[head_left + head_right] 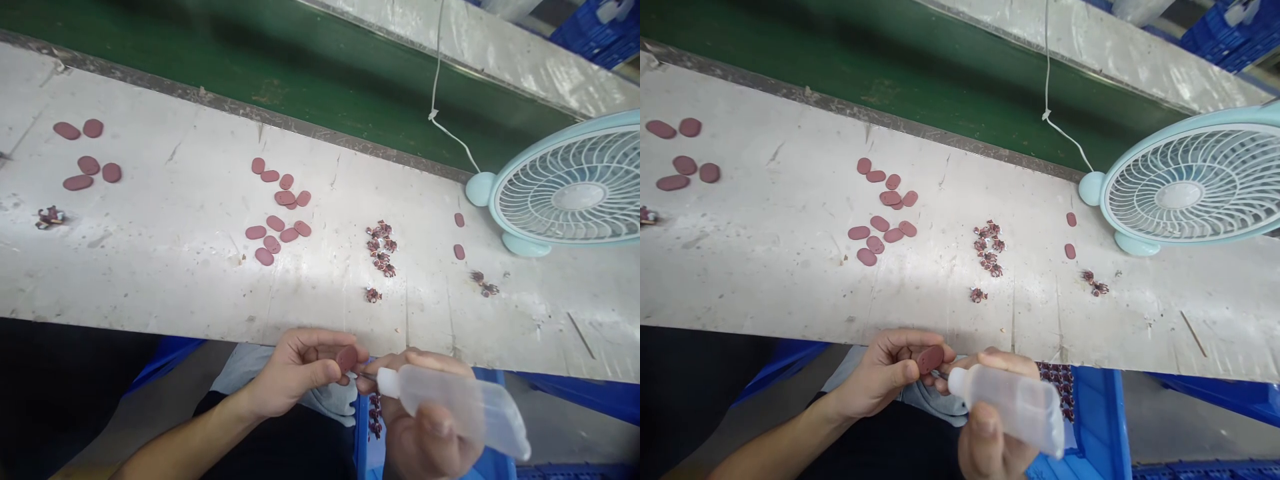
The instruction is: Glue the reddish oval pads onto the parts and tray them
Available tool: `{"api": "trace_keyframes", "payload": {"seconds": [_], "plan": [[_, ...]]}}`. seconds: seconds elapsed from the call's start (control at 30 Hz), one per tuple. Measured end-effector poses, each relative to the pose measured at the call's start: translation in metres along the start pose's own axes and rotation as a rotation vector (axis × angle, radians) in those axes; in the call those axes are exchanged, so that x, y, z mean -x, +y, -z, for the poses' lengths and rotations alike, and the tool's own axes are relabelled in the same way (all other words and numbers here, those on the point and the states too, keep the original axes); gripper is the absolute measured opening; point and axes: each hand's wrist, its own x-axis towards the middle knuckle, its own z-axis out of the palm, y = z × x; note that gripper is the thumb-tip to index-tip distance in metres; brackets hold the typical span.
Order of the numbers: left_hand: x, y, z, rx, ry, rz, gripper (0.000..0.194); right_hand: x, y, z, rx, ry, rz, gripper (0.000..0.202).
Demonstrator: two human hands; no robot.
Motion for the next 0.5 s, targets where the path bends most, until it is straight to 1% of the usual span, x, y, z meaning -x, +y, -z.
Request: {"api": "trace_keyframes", "payload": {"seconds": [0.07,0.1,0.13,0.2,0.23,0.27,0.33,0.37,0.4,0.43,0.47,0.5], "plan": [[-0.001,0.003,-0.001,0.019,-0.015,-0.008,0.032,-0.013,-0.001,0.019,-0.339,0.009,-0.144,0.025],[-0.002,0.005,-0.002,0.027,-0.019,-0.009,0.032,-0.023,0.002,0.033,-0.559,0.044,-0.220,0.027],[-0.002,0.006,-0.003,0.034,-0.020,-0.009,0.032,-0.034,0.007,0.048,-0.791,0.042,-0.314,0.029],[-0.003,0.010,-0.004,0.042,-0.011,-0.005,0.032,-0.059,0.026,0.082,-1.325,0.102,-0.470,0.037],[-0.003,0.011,-0.004,0.045,-0.003,-0.003,0.032,-0.070,0.037,0.098,-1.623,0.068,-0.587,0.034],[-0.003,0.012,-0.004,0.045,0.008,-0.005,0.031,-0.080,0.047,0.112,-1.878,0.073,-0.670,0.032],[-0.003,0.013,-0.002,0.036,0.039,-0.009,0.028,-0.090,0.061,0.128,-2.142,0.081,-0.717,0.035],[-0.003,0.014,-0.001,0.029,0.056,-0.016,0.027,-0.090,0.063,0.130,-2.180,0.076,-0.697,0.040],[-0.002,0.015,0.001,0.022,0.071,-0.025,0.025,-0.087,0.062,0.127,-2.101,0.051,-0.658,0.044],[-0.001,0.016,0.002,0.018,0.087,-0.034,0.025,-0.081,0.059,0.122,-1.875,0.029,-0.591,0.045],[-0.001,0.017,0.004,0.014,0.103,-0.042,0.025,-0.074,0.054,0.114,-1.542,0.017,-0.508,0.043],[0.000,0.019,0.005,0.010,0.118,-0.050,0.025,-0.066,0.048,0.105,-1.152,0.011,-0.414,0.038]]}}
